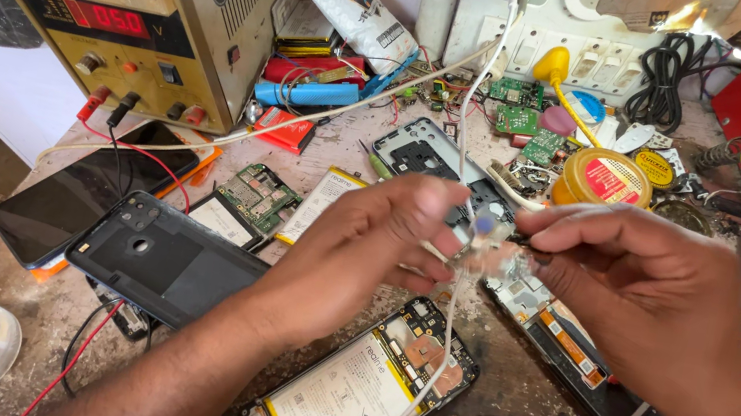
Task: The person powers on a Realme smartphone, enters a passcode, and then disassembles the device to access the motherboard. They use a red cloth to clean the motherboard and its connectors before placing it back into the phone chassis.
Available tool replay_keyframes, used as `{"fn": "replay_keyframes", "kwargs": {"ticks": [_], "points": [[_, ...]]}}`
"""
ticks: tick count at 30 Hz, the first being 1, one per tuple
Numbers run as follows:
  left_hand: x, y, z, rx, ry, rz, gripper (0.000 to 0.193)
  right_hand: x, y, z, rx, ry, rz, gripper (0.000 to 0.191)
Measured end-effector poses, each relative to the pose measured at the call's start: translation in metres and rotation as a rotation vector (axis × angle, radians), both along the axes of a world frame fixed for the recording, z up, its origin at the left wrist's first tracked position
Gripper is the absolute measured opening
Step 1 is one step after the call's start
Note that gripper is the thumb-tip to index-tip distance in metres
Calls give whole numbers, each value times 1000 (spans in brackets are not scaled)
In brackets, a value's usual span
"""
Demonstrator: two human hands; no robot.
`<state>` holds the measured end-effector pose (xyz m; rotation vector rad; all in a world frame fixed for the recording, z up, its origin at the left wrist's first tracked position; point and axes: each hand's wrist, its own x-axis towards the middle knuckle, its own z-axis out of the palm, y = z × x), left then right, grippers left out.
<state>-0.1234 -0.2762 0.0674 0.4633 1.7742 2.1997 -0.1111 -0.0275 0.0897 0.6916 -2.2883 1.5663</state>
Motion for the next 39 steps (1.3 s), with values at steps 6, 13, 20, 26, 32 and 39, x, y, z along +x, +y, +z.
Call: {"fn": "replay_keyframes", "kwargs": {"ticks": [6,13,20,26,32,39], "points": [[4,4,-2,187,45,-135,50,8,-7,7,259,349,-17,15],[-1,5,-3,157,65,-13,49,1,-8,5,-120,-179,-79,28],[0,12,-7,144,86,-18,49,-7,-5,2,-113,-331,-3,41],[2,15,-16,87,162,-40,36,-1,-9,4,-21,-316,18,40],[3,27,-25,50,140,158,34,9,-22,-4,69,-64,-169,24],[23,38,-27,-103,406,199,49,7,-29,-10,-96,-144,-191,13]]}}
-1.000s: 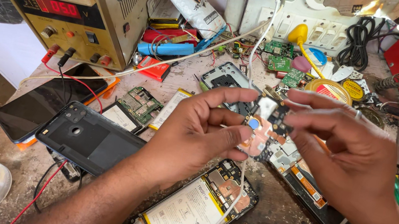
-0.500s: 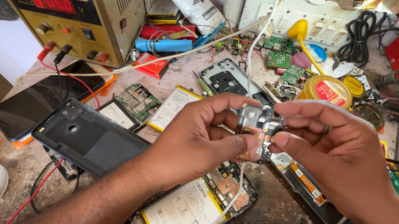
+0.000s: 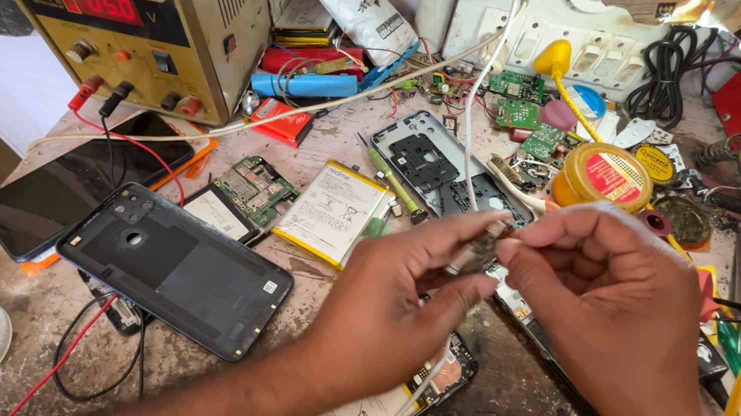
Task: The person powers on a Realme smartphone, enters a passcode, and then disassembles the device to access the motherboard. They use a red cloth to clean the motherboard and its connectors before placing it back into the phone chassis.
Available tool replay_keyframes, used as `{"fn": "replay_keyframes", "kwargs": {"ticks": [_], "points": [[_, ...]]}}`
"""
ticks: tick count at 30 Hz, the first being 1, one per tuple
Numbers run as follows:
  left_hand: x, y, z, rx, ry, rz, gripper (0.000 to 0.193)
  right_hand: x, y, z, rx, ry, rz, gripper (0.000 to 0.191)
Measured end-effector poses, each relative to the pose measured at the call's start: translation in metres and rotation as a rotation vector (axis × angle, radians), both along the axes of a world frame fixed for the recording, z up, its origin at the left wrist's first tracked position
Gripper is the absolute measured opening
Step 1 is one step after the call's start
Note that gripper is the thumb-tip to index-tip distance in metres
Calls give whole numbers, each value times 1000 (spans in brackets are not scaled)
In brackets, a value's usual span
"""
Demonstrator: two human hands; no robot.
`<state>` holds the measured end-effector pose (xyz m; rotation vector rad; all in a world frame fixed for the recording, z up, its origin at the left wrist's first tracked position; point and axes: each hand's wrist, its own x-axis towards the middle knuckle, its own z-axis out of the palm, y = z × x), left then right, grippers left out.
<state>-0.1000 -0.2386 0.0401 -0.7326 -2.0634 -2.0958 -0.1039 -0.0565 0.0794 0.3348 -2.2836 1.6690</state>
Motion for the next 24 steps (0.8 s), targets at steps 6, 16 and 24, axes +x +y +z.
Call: {"fn": "replay_keyframes", "kwargs": {"ticks": [6,16,24], "points": [[9,4,-1,-82,334,74,56,-5,4,2,-74,-66,-28,19],[11,2,6,-277,583,176,55,-7,11,4,-373,-131,115,28],[12,1,14,-393,740,227,59,-2,22,7,-550,-257,187,35]]}}
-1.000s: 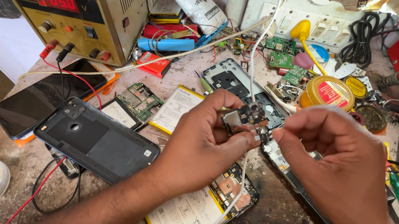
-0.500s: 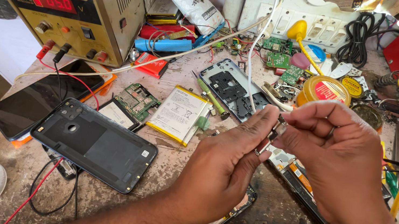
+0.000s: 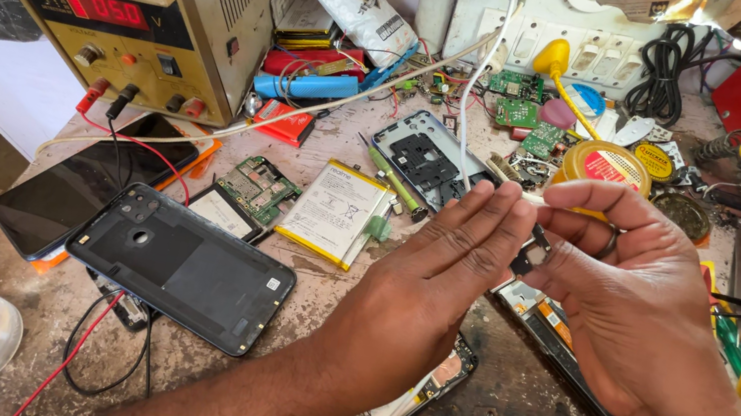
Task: The person powers on a Realme smartphone, enters a passcode, and then disassembles the device to access the motherboard. They use a red cloth to clean the motherboard and its connectors before placing it back into the phone chassis.
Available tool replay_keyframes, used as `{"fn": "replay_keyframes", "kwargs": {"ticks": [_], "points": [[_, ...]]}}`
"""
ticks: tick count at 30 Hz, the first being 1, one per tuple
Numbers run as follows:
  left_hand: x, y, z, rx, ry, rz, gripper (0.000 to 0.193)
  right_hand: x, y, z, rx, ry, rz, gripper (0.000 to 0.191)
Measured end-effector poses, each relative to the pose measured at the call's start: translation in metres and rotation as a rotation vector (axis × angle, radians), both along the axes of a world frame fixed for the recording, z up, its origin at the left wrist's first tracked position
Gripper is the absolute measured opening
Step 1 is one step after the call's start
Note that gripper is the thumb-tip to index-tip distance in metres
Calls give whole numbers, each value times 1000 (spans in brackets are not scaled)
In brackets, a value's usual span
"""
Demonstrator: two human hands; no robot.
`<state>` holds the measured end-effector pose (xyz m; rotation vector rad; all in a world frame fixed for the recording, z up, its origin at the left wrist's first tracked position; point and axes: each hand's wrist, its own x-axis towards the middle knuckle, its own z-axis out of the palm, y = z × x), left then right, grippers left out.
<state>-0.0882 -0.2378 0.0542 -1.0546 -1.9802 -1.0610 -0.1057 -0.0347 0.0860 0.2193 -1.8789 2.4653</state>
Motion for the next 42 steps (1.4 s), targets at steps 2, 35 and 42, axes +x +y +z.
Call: {"fn": "replay_keyframes", "kwargs": {"ticks": [2,35,42], "points": [[1,1,1,-7,11,4,59,1,2,0,1,-8,5,34],[-5,-3,-11,447,-699,-192,58,24,-23,17,1234,978,-206,14],[-8,-6,-21,451,-757,-208,39,18,-19,11,1360,1047,-74,15]]}}
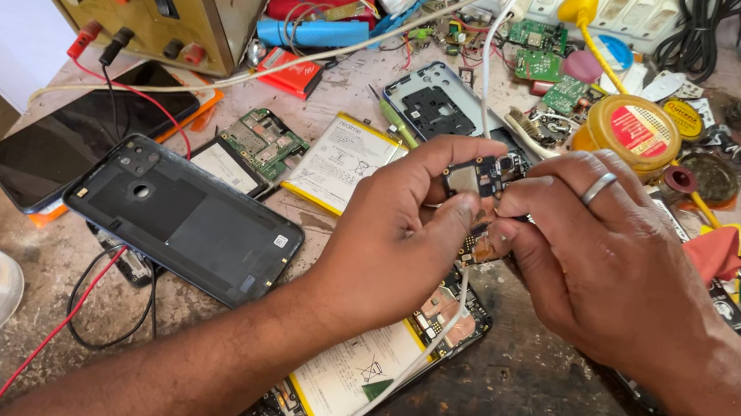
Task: The person powers on a Realme smartphone, enters a passcode, and then disassembles the device to access the motherboard. They use a red cloth to clean the motherboard and its connectors before placing it back into the phone chassis.
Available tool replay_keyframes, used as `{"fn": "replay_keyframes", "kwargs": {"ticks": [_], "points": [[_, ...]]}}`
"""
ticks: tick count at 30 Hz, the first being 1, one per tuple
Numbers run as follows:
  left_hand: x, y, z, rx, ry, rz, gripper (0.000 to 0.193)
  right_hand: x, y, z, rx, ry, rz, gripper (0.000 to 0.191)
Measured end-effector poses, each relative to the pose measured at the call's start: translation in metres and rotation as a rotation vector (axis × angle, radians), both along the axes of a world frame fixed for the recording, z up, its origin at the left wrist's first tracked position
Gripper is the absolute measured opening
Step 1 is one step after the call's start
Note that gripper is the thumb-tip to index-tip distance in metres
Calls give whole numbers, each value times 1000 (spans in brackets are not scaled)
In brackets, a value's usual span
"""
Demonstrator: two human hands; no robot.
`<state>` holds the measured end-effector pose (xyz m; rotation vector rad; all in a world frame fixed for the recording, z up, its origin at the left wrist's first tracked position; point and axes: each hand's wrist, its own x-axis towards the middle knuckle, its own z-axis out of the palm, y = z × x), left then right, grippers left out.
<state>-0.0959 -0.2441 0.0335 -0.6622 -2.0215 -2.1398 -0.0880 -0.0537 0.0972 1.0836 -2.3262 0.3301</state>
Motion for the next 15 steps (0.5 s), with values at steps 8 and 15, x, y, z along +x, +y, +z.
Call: {"fn": "replay_keyframes", "kwargs": {"ticks": [8,15], "points": [[-26,-49,25,-92,-59,130,32,-6,10,6,-259,-725,-52,13],[-21,-70,42,-729,-45,54,33,-16,13,-13,-232,-1320,-301,13]]}}
